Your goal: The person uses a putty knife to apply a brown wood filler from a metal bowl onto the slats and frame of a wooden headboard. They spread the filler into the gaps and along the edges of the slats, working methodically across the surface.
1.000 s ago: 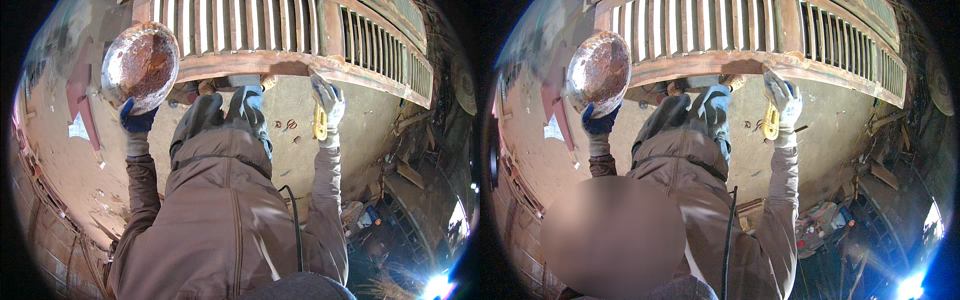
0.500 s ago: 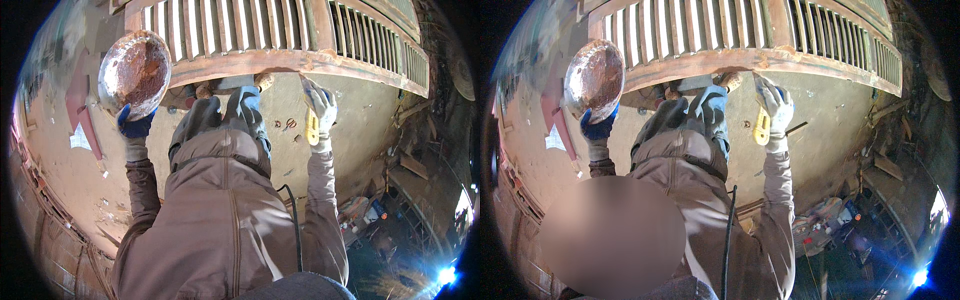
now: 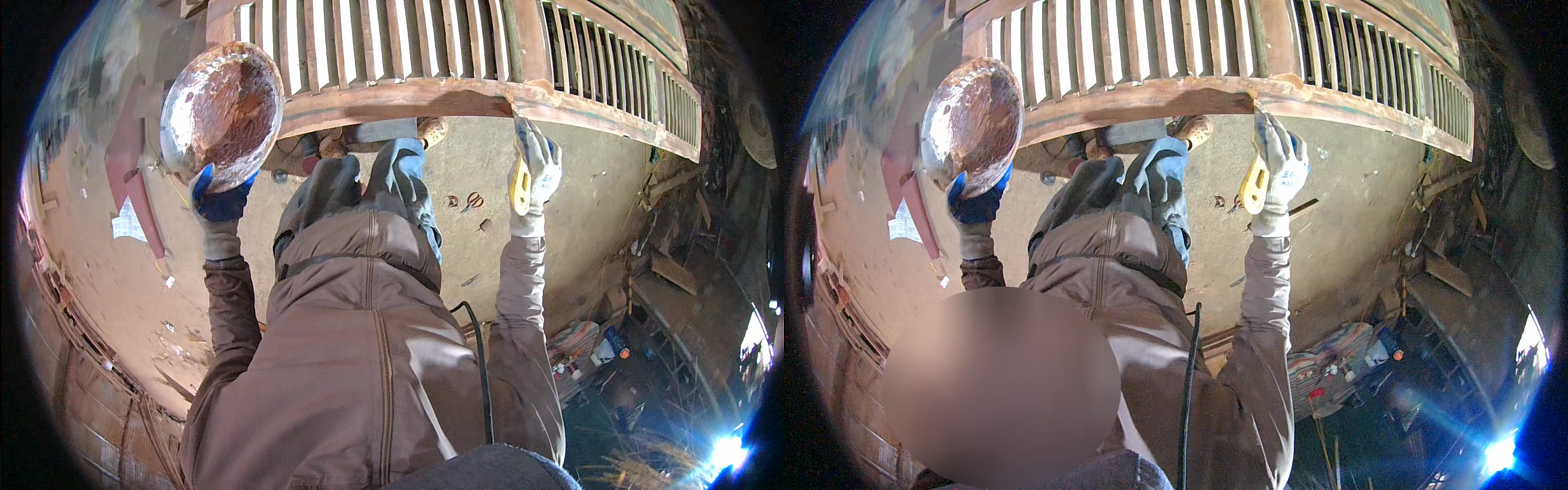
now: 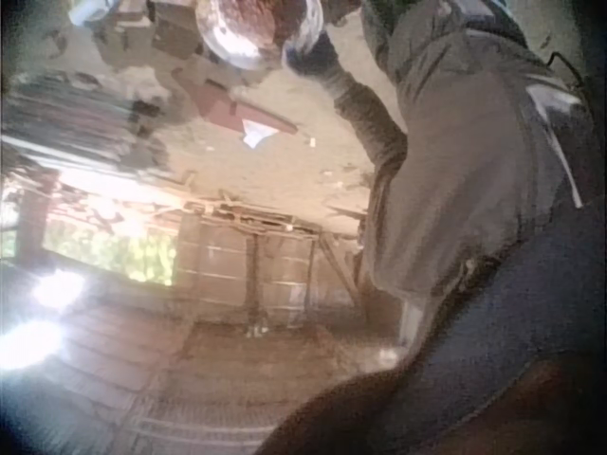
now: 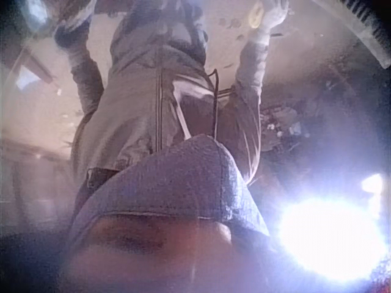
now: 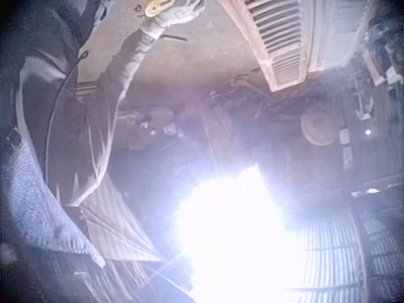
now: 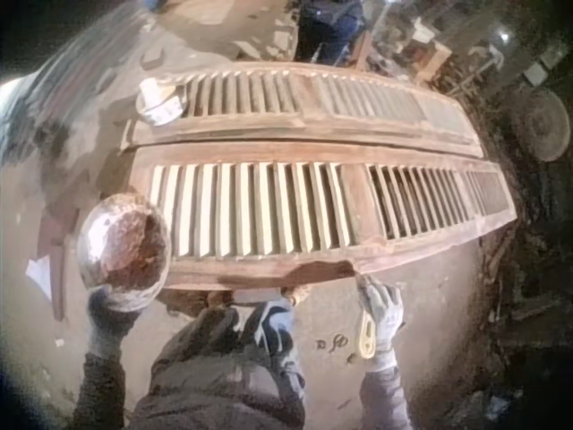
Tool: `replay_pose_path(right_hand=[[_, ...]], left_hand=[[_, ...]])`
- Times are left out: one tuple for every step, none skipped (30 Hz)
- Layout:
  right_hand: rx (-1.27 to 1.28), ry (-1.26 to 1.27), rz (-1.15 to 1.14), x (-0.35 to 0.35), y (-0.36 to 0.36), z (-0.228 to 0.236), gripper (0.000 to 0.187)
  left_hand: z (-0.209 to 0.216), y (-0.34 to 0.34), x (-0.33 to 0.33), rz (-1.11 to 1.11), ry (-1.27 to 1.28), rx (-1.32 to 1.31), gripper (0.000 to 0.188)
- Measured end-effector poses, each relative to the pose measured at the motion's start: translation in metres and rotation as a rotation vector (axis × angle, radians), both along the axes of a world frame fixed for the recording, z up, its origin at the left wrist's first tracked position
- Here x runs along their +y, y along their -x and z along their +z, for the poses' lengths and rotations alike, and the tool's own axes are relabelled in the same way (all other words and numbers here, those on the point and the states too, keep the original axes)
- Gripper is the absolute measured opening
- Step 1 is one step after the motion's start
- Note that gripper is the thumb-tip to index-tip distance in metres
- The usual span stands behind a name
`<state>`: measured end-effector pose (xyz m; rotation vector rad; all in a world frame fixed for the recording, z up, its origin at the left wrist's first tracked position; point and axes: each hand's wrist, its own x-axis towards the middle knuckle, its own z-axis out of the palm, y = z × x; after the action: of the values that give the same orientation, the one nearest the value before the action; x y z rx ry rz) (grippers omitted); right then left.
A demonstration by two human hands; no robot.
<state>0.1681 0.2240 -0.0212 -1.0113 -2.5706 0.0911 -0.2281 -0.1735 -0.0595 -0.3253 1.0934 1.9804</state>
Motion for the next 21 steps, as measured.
replay_pose_path(right_hand=[[-0.063,0.005,0.001,-0.001,0.004,-0.001,0.040],[-0.074,0.026,0.029,-0.006,0.007,-0.001,0.039],[-0.085,0.046,0.057,-0.011,0.008,0.001,0.038],[-0.096,0.061,0.083,-0.015,0.009,0.003,0.036],[-0.106,0.077,0.109,-0.017,0.008,0.005,0.035],[-0.073,0.070,0.104,-0.017,0.007,0.006,0.035],[-0.043,0.061,0.099,-0.015,0.006,0.007,0.035],[-0.012,0.052,0.095,-0.012,0.005,0.008,0.035],[-0.003,0.035,0.089,-0.005,0.005,0.008,0.036],[0.010,0.023,0.082,0.005,0.005,0.004,0.037],[0.022,0.013,0.073,0.014,0.007,0.000,0.038],[0.034,0.003,0.063,0.019,0.009,-0.004,0.039],[0.012,0.046,0.065,0.021,0.014,-0.001,0.040],[-0.053,0.009,0.056,0.018,0.016,-0.005,0.040],[-0.117,-0.028,0.047,0.013,0.019,-0.011,0.040],[-0.184,-0.066,0.043,0.010,0.019,-0.016,0.040],[-0.299,-0.036,0.027,0.005,0.013,-0.017,0.040],[-0.254,0.010,0.063,0.001,0.006,-0.015,0.040],[-0.203,0.052,0.106,-0.002,0.007,-0.005,0.039],[-0.156,0.090,0.150,-0.003,0.008,0.004,0.039],[-0.094,0.070,0.138,-0.002,0.005,0.004,0.041]], left_hand=[[0.001,-0.001,0.000,0.009,0.022,-0.002,0.072],[0.003,-0.003,0.000,0.017,0.044,-0.005,0.072],[0.004,-0.003,-0.001,0.025,0.066,-0.007,0.072],[0.001,-0.002,-0.003,0.023,0.073,0.009,0.073],[-0.002,-0.002,-0.004,0.021,0.079,0.025,0.073],[-0.004,-0.002,-0.005,0.016,0.054,0.029,0.074],[-0.002,-0.002,-0.002,0.010,0.028,0.029,0.074],[0.001,-0.003,0.000,0.002,-0.030,0.015,0.074],[0.003,-0.004,0.003,-0.005,-0.087,0.002,0.075],[0.005,-0.003,0.003,-0.004,-0.071,-0.006,0.075],[0.005,-0.003,0.003,-0.006,-0.054,-0.015,0.075],[0.005,-0.002,0.003,-0.007,-0.036,-0.024,0.075],[0.004,-0.001,0.002,-0.023,-0.038,-0.014,0.075],[0.002,0.001,0.001,-0.041,-0.041,-0.006,0.075],[0.000,0.002,0.000,-0.059,-0.044,0.003,0.076],[0.003,0.000,0.003,-0.039,-0.009,0.015,0.076],[0.006,-0.003,0.007,-0.021,0.026,0.027,0.076],[0.008,-0.004,0.009,-0.003,0.060,0.039,0.076],[0.002,-0.003,0.004,-0.005,-0.008,0.022,0.075],[-0.006,-0.001,-0.003,-0.005,-0.081,0.001,0.075],[-0.015,0.002,-0.009,-0.005,-0.154,-0.019,0.074]])
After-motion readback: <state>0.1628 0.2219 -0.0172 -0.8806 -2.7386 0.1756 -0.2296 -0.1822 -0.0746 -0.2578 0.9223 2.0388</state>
